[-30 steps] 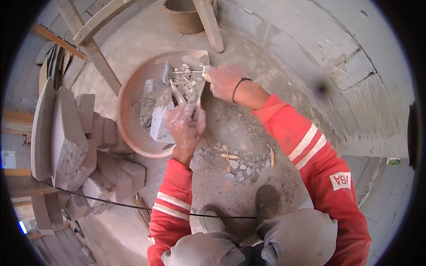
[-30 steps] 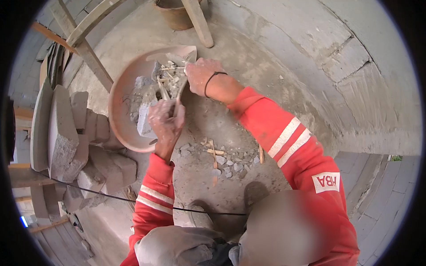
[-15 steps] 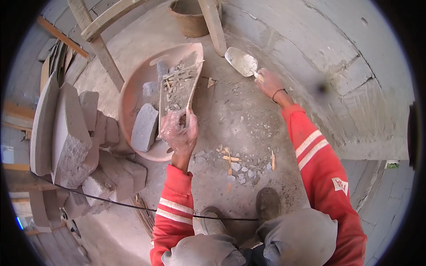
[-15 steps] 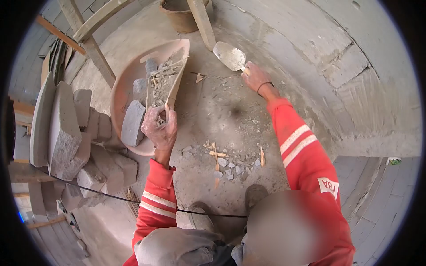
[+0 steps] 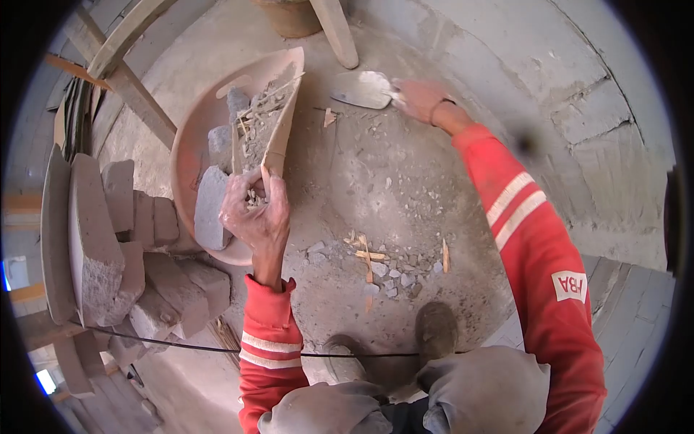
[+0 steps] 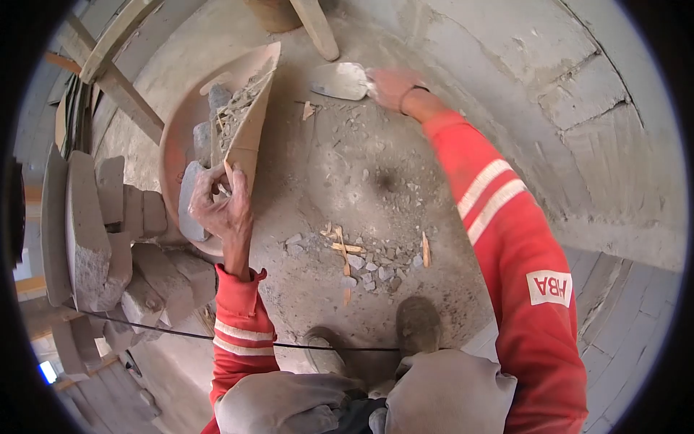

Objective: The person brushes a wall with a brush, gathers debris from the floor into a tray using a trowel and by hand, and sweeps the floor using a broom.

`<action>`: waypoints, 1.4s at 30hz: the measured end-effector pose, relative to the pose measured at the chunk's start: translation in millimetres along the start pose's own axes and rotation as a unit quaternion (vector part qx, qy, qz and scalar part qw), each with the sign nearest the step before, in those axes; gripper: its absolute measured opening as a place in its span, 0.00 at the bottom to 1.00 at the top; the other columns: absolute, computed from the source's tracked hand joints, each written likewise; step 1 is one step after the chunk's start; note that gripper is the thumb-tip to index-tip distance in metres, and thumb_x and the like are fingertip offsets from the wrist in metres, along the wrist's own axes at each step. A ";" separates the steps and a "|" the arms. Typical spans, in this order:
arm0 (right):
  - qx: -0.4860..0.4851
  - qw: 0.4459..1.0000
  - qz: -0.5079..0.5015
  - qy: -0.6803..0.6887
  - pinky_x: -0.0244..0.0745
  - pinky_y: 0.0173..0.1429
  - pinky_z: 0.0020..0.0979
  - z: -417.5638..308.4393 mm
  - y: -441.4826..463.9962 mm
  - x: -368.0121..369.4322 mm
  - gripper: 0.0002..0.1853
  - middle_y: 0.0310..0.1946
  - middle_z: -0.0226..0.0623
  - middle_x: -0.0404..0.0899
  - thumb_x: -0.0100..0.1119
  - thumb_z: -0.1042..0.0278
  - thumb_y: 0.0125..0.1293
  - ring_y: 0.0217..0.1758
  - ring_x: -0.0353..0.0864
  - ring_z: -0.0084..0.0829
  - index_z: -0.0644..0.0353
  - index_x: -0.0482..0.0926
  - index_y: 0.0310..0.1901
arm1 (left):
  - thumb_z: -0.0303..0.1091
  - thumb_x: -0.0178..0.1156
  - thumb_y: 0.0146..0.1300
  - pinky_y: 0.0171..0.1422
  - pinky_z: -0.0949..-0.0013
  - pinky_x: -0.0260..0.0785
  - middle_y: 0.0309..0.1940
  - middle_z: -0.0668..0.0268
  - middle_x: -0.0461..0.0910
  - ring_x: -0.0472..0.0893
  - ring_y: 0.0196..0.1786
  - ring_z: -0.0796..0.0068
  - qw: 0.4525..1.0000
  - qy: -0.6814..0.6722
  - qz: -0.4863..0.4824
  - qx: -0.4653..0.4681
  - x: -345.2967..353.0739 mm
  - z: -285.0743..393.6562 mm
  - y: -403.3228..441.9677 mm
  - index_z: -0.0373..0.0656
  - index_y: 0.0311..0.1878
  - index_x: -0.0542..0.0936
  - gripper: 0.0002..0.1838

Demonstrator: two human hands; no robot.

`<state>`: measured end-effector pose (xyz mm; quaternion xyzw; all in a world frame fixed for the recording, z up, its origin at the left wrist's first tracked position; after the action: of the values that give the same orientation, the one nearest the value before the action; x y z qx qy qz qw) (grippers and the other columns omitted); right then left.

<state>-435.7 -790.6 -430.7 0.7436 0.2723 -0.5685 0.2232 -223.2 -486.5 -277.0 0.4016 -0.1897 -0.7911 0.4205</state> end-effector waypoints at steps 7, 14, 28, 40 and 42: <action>0.043 0.996 -0.073 -0.021 0.78 0.59 0.48 -21.4 47.1 26.7 0.19 0.53 0.46 0.85 0.61 0.51 0.68 0.57 0.83 0.50 0.50 0.84 0.56 | 0.24 0.69 0.54 0.32 0.70 0.64 0.21 0.66 0.75 0.72 0.24 0.76 0.999 0.037 -0.016 -0.004 1.5 -6.1 1.3 0.37 0.32 0.83 0.04; -0.043 0.998 -0.051 -0.023 0.79 0.57 0.46 -33.2 37.9 28.5 0.18 0.50 0.40 0.87 0.66 0.49 0.65 0.56 0.84 0.47 0.39 0.86 0.55 | 0.24 0.70 0.53 0.32 0.70 0.63 0.20 0.67 0.74 0.71 0.24 0.77 1.000 0.021 -0.010 -0.002 5.3 -5.1 -0.3 0.39 0.32 0.84 0.04; -0.326 0.903 -0.228 -0.160 0.68 0.62 0.52 -164.7 -78.1 77.3 0.13 0.44 0.34 0.86 0.66 0.57 0.65 0.53 0.84 0.39 0.40 0.88 0.51 | 0.29 0.70 0.56 0.32 0.72 0.59 0.20 0.71 0.72 0.68 0.26 0.80 0.999 -0.023 -0.022 -0.009 11.6 -9.9 5.1 0.38 0.30 0.84 0.05; -0.168 0.982 -0.066 -0.059 0.72 0.57 0.50 -123.0 -72.8 35.9 0.15 0.51 0.38 0.82 0.58 0.58 0.69 0.59 0.81 0.40 0.47 0.84 0.54 | 0.27 0.69 0.52 0.32 0.71 0.68 0.21 0.64 0.77 0.75 0.24 0.77 0.995 -0.066 -0.042 -0.064 29.5 -16.1 4.8 0.35 0.32 0.85 0.06; -0.177 0.975 -0.130 -0.041 0.72 0.57 0.49 -156.8 -62.9 47.5 0.14 0.50 0.35 0.84 0.60 0.58 0.66 0.57 0.82 0.41 0.48 0.85 0.51 | 0.27 0.68 0.52 0.31 0.71 0.69 0.21 0.64 0.77 0.75 0.24 0.77 0.995 -0.069 -0.045 -0.048 32.3 -16.1 5.3 0.35 0.32 0.85 0.06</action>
<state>-354.0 -635.5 -438.1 0.6264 0.4535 -0.5659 0.2859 -218.2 -515.3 -298.7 0.3333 -0.1619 -0.8433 0.3894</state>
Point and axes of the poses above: each hand's wrist, its own y-axis towards the middle knuckle, its own x-axis out of the palm, z = x × y, the point moved 10 cm from there along y, towards the middle knuckle
